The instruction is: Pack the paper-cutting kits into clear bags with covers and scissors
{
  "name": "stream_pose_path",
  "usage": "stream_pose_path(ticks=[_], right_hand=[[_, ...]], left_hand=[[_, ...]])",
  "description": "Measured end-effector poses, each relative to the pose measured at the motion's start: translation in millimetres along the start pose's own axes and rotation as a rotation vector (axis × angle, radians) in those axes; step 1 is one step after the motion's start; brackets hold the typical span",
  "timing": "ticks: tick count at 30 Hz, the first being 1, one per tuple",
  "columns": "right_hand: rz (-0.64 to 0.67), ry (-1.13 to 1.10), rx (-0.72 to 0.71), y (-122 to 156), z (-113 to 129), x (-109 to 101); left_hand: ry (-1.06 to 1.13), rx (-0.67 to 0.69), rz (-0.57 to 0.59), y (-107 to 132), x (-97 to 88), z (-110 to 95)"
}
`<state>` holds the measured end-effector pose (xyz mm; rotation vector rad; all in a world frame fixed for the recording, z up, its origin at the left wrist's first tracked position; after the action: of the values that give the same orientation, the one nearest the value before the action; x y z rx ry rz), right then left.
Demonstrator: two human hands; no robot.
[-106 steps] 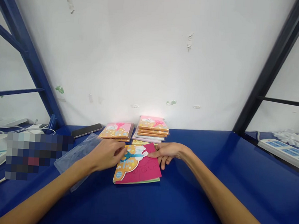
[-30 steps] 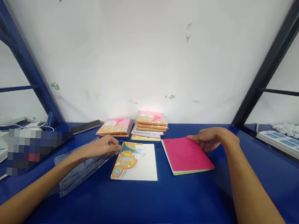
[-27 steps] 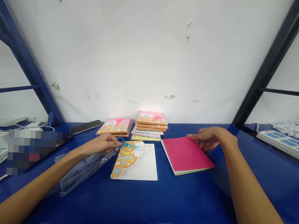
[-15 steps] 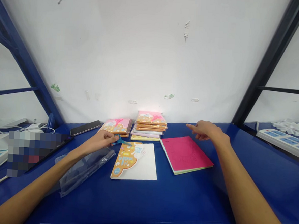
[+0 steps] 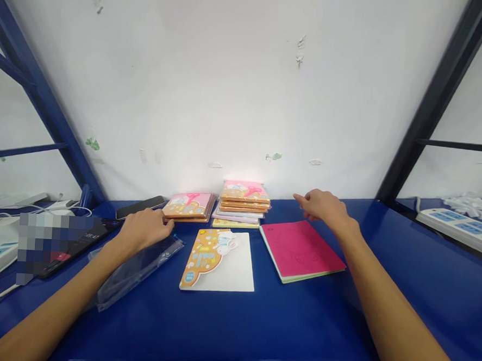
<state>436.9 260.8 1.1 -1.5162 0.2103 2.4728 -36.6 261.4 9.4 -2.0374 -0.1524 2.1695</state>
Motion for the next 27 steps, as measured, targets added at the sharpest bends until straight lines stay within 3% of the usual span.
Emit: stream_pose_path(ticks=[6,10,12,14,20,27], right_hand=[[-0.077,0.010,0.014,14.5,18.2,-6.5],[-0.139,0.008,-0.017,21.9,30.8,-10.0],[-0.175,0.029,-0.034,25.6,37.7,-11.3],[-0.211,0.052,-0.054,28.9,45.3,-11.9],[-0.344,0.080,-0.156,38.8,71.3,-13.0],[-0.508,0.083,-0.441,66.7,117.9,-6.3]], left_hand=[[-0.091,-0.032,-0.152,3.8,-23.9,4.4],[-0.050,0.331,-0.315,6.6,-21.3,-23.4],[-0.056,0.465,-0.305,7.6,-8.5,-35.0],[-0.086,0.516,-0.279,6.3,2.1,-42.0],[-0.154,0.490,-0.341,3.6,-4.5,-51.1],[-0.189,0.448,-0.550,13.0,-27.2,-45.8]])
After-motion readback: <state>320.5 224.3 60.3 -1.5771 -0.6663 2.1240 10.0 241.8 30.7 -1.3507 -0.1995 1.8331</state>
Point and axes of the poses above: each hand's wrist, its own y-axis away from the middle knuckle, its own x-axis out of the palm, z = x × y, the point moved 9 cm from there along -y, towards the middle knuckle, and after that the axes turned 5 degrees about -y, right-handed, at the moved point
